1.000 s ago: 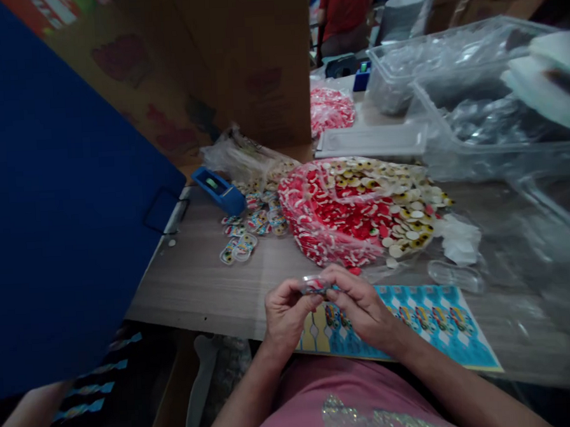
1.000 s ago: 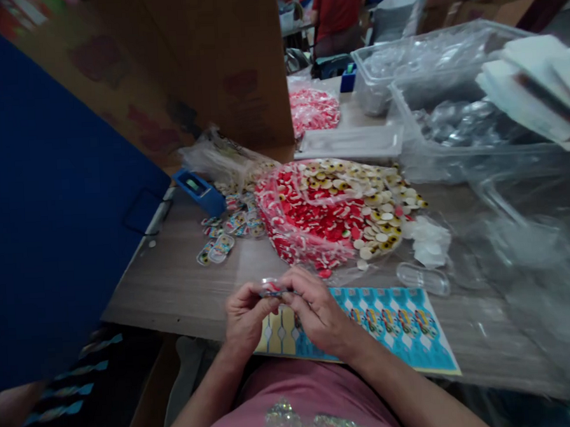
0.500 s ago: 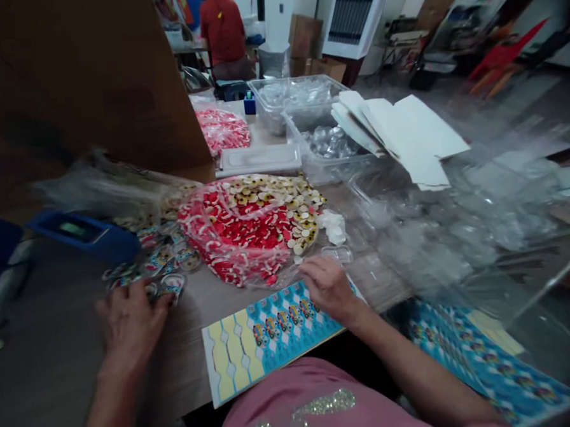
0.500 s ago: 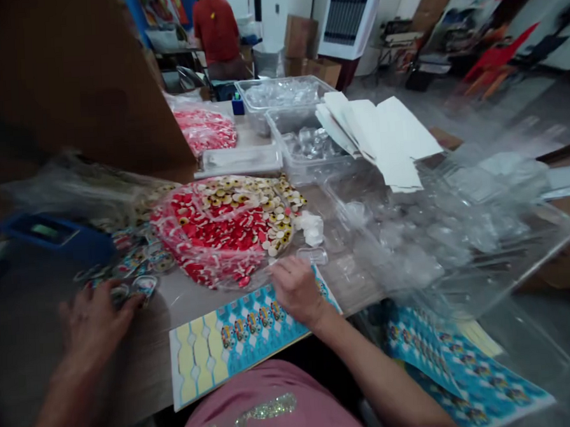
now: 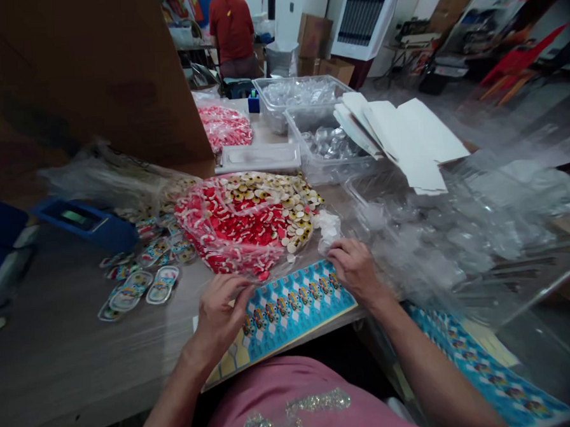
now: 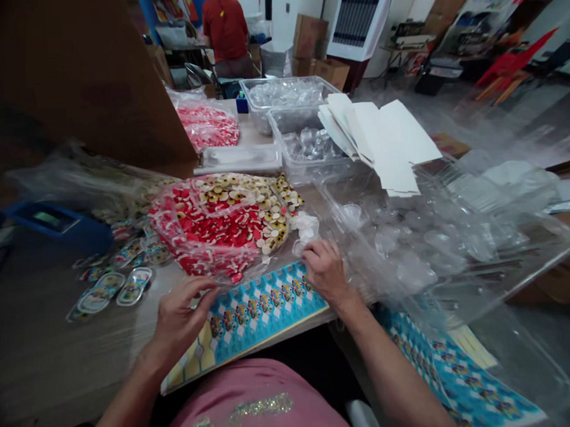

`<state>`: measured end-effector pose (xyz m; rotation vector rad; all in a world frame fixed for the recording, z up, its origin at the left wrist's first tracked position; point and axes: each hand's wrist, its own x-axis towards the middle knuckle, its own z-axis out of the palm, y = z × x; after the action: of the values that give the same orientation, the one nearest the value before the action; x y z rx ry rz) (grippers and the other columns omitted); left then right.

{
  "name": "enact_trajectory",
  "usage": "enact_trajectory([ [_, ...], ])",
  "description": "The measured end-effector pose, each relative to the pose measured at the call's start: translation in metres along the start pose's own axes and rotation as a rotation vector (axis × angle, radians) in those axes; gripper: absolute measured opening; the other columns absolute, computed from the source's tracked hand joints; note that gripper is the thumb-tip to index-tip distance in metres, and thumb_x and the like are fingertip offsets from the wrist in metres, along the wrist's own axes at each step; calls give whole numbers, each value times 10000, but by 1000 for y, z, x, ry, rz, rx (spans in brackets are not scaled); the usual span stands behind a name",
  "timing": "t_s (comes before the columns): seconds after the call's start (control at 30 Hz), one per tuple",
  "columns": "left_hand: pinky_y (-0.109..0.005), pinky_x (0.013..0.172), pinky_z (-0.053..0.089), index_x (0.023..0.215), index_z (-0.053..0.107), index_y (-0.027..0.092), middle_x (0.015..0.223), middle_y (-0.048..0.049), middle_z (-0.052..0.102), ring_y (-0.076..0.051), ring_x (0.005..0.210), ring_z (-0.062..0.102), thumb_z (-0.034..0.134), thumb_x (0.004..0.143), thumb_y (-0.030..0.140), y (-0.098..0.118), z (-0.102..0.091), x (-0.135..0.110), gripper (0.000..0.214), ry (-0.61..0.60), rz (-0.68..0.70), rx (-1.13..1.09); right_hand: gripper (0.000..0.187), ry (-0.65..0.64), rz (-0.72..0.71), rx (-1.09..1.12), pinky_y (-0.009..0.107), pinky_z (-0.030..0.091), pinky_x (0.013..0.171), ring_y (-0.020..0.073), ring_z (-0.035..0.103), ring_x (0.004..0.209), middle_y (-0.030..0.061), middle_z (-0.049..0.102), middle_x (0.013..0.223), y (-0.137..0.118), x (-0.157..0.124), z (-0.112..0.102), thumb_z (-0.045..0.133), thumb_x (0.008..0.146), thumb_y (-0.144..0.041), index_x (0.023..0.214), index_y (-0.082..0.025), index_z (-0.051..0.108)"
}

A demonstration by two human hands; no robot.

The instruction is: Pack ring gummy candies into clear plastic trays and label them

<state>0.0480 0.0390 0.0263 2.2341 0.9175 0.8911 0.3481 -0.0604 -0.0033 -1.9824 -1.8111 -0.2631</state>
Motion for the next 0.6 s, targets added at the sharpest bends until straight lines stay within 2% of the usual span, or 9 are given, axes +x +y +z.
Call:
enact_trajectory([
  [0.07, -290, 681, 482, 802, 702, 169, 757, -44, 683, -156, 701, 604, 634, 843, 271, 13, 12, 3, 129, -103, -169, -214, 157, 117, 20, 142, 365, 415, 803, 216, 558, 884, 75, 644, 907, -7, 0, -3, 541, 886, -173, 806, -183, 676],
  [0.13, -270, 630, 484, 864, 716, 160, 763, -48, 688, -149, 680, 609, 651, 824, 311, 24, 28, 11, 170, -202, -365, -490, 134, 184, 38, 329, 355, 444, 789, 205, 568, 868, 69, 617, 894, -18, 3, -5, 549, 888, -183, 821, -187, 665],
  [0.17, -265, 612, 493, 960, 713, 152, 825, -64, 701, -155, 696, 622, 676, 796, 318, 28, 38, 16, 236, -233, -455, -639, 122, 193, 44, 414, 348, 455, 780, 199, 572, 862, 65, 607, 892, -24, 5, -6, 554, 885, -182, 826, -190, 660],
  [0.23, -267, 595, 513, 1195, 639, 148, 1038, -112, 688, -165, 740, 640, 735, 722, 298, 35, 58, 29, 506, -226, -561, -858, 113, 185, 48, 535, 341, 463, 771, 194, 576, 857, 58, 598, 884, -36, 10, -7, 562, 877, -169, 818, -195, 655],
  [0.3, -248, 544, 499, 1316, 561, 151, 1173, -143, 631, -132, 680, 622, 780, 664, 282, 39, 74, 41, 700, -192, -590, -958, 113, 174, 61, 623, 337, 462, 762, 190, 576, 843, 47, 595, 863, -46, 14, -8, 573, 865, -161, 797, -202, 654],
  [0.37, -240, 542, 495, 1370, 516, 182, 1212, -139, 610, -104, 644, 608, 802, 646, 267, 43, 84, 49, 783, -229, -577, -1072, 105, 156, 104, 758, 321, 463, 750, 176, 576, 820, 32, 587, 853, -53, 14, -10, 591, 853, -160, 788, -210, 656],
  [0.47, -239, 628, 507, 1280, 597, 186, 1095, -88, 664, -103, 689, 617, 821, 636, 233, 48, 92, 50, 683, -281, -543, -1263, 94, 76, 206, 1054, 326, 470, 828, 182, 596, 907, 17, 570, 868, -60, 8, -10, 618, 839, -182, 763, -218, 660],
  [0.53, -250, 678, 517, 1199, 646, 183, 1041, -67, 682, -130, 766, 636, 830, 628, 225, 51, 95, 46, 601, -254, -562, -1350, 86, 35, 281, 1232, 346, 464, 886, 203, 595, 992, 17, 570, 875, -62, 3, -8, 634, 824, -201, 743, -217, 657],
  [0.6, -288, 706, 539, 1188, 645, 198, 1062, -68, 682, -173, 850, 653, 831, 633, 239, 51, 98, 42, 587, -216, -612, -1392, 69, 54, 364, 1336, 338, 478, 846, 200, 599, 951, 16, 579, 867, -61, -1, -5, 645, 801, -218, 733, -212, 643],
])
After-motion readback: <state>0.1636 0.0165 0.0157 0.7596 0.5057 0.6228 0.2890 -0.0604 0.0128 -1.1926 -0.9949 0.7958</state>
